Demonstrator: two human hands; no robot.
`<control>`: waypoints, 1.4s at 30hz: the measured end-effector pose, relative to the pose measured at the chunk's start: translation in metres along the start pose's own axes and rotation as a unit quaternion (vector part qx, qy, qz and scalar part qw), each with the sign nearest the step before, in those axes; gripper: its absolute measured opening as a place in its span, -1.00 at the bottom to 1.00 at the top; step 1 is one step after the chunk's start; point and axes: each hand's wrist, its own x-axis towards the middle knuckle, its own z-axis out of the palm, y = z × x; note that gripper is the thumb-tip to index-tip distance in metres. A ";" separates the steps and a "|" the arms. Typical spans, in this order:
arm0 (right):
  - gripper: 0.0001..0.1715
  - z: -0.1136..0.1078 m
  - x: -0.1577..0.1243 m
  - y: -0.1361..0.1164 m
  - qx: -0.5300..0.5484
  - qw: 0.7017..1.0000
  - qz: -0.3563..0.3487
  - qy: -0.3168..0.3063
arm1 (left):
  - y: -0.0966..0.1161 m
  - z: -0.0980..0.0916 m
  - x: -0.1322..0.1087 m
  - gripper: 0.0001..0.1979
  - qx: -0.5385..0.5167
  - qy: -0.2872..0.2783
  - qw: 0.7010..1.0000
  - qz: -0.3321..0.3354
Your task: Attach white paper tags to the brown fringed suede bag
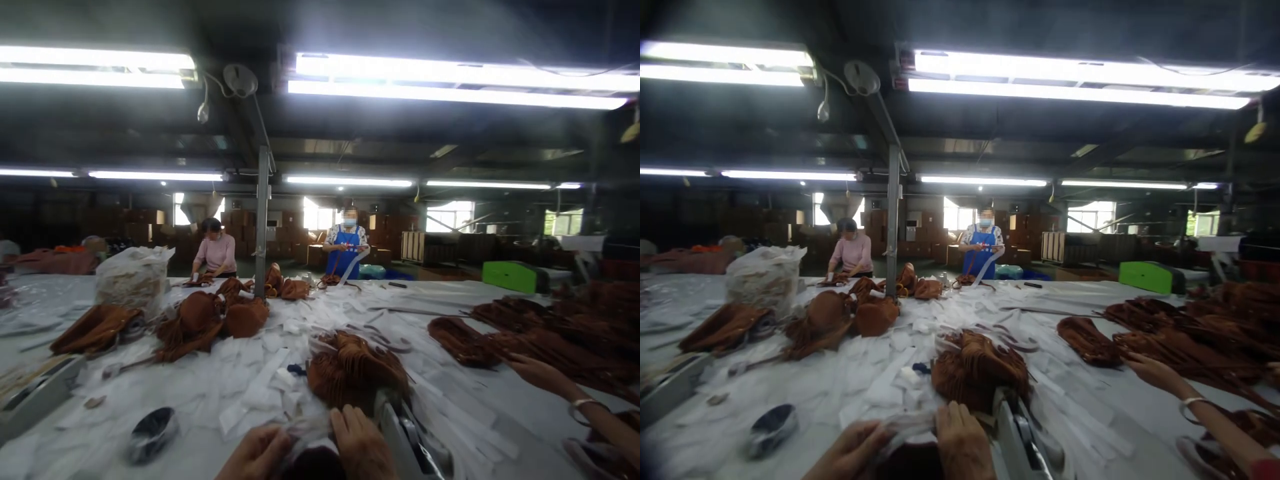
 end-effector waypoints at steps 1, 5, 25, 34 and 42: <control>-0.62 -0.002 0.003 -0.002 0.058 0.997 0.031 -0.038 | 0.000 0.002 0.000 -0.42 -0.018 0.012 1.000 -0.016; -0.68 -0.014 0.024 -0.011 0.346 0.904 0.220 -0.119 | -0.002 0.006 0.002 -0.44 -0.018 0.081 0.996 -0.018; -0.65 -0.006 0.006 -0.066 0.294 0.953 0.002 0.068 | -0.008 -0.002 -0.003 -0.44 -0.166 0.103 0.978 -0.071; -0.65 0.003 0.015 -0.073 0.157 0.986 -0.028 0.046 | -0.010 0.001 0.000 -0.47 -0.055 0.102 0.991 -0.060; -0.54 0.013 0.014 -0.090 0.399 0.863 0.309 -0.027 | 0.004 0.014 -0.003 -0.66 0.096 0.191 0.977 0.029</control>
